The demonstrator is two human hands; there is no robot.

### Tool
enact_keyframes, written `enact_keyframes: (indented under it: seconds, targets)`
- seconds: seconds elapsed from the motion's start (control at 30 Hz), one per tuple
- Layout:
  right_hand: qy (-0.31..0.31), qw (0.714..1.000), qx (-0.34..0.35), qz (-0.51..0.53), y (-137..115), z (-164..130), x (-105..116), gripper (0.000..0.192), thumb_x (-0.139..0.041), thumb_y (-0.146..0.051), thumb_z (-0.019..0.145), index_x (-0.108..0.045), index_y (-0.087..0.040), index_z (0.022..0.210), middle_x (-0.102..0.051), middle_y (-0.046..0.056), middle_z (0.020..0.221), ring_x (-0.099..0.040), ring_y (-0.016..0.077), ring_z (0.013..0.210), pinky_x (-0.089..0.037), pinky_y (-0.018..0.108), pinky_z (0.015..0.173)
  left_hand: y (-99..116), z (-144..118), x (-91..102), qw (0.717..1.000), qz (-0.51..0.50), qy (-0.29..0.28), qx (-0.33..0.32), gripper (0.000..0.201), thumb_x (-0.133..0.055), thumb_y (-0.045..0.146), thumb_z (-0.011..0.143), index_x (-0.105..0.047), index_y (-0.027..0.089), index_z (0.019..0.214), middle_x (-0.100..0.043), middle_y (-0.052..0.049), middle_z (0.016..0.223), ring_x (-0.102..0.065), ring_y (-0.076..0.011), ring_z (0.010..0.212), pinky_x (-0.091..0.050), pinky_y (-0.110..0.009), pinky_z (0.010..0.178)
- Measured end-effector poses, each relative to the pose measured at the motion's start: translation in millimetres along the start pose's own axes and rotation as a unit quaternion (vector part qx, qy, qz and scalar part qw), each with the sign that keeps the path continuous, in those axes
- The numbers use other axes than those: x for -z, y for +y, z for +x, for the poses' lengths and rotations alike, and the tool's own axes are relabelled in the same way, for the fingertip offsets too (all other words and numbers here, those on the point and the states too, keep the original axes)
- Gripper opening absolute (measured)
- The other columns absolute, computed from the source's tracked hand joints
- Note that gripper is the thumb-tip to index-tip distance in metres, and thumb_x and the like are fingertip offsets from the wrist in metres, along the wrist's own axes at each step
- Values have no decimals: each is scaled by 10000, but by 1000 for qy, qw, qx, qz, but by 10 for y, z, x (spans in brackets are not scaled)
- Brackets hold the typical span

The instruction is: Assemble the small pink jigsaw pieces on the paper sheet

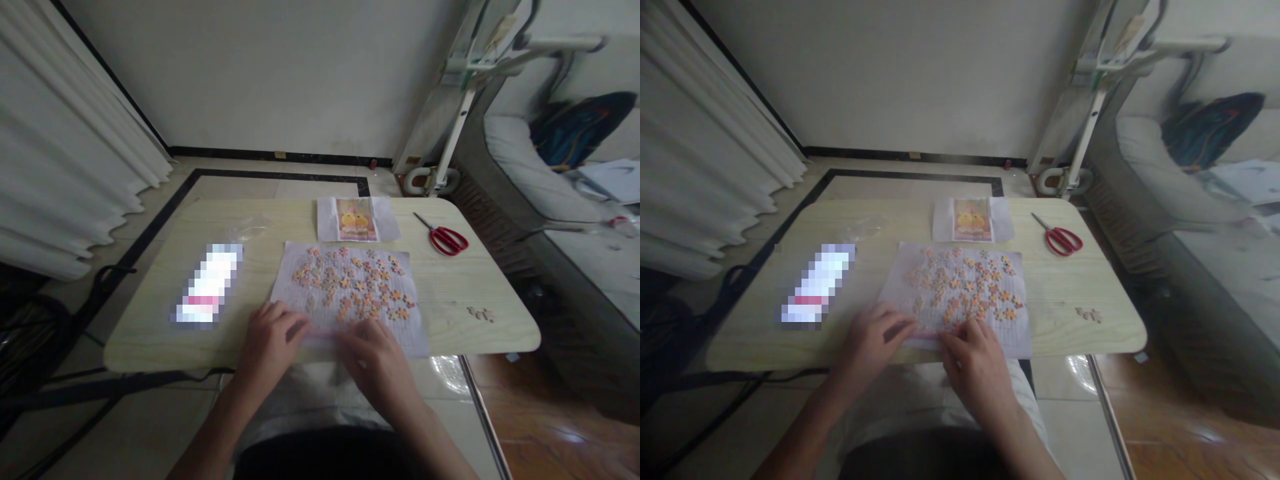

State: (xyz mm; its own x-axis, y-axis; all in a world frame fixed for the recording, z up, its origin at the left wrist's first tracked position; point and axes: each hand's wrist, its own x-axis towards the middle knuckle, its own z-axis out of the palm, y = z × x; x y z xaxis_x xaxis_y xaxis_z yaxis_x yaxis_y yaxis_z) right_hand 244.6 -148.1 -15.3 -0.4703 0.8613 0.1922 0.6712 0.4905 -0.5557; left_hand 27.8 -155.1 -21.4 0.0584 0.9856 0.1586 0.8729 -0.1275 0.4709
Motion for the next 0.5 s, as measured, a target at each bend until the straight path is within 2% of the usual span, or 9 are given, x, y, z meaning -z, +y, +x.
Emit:
enact_keyframes:
  seconds: [0.13,0.33,0.5]
  targets:
    - [-6,1000,-2,-6,-8,0,4,198,-601,-139,866,-731,-238,977,-552,69,873,-526,222,854,-484,365,747,-24,55,4,1000,-7,-22,-2,55,-688,267,838,-731,235,824,-621,-37,798,-586,-216,824,-445,-338,728]
    - [-4,1000,1,-3,-13,-6,20,200,-592,-155,878,-724,-240,1001,-553,66,868,-527,215,846,-482,354,740,-27,71,15,999,-23,-22,-14,61,-674,248,848,-732,245,829,-637,-33,812,-595,-207,830,-447,-330,727]
    - [-5,1000,3,-9,-7,-5,23,177,-579,-157,877,-724,-234,941,-558,67,861,-534,218,840,-492,357,733,-43,-9,51,998,-34,45,-33,145,-592,287,904,-707,214,854,-647,-39,803,-579,-209,818,-440,-360,768]
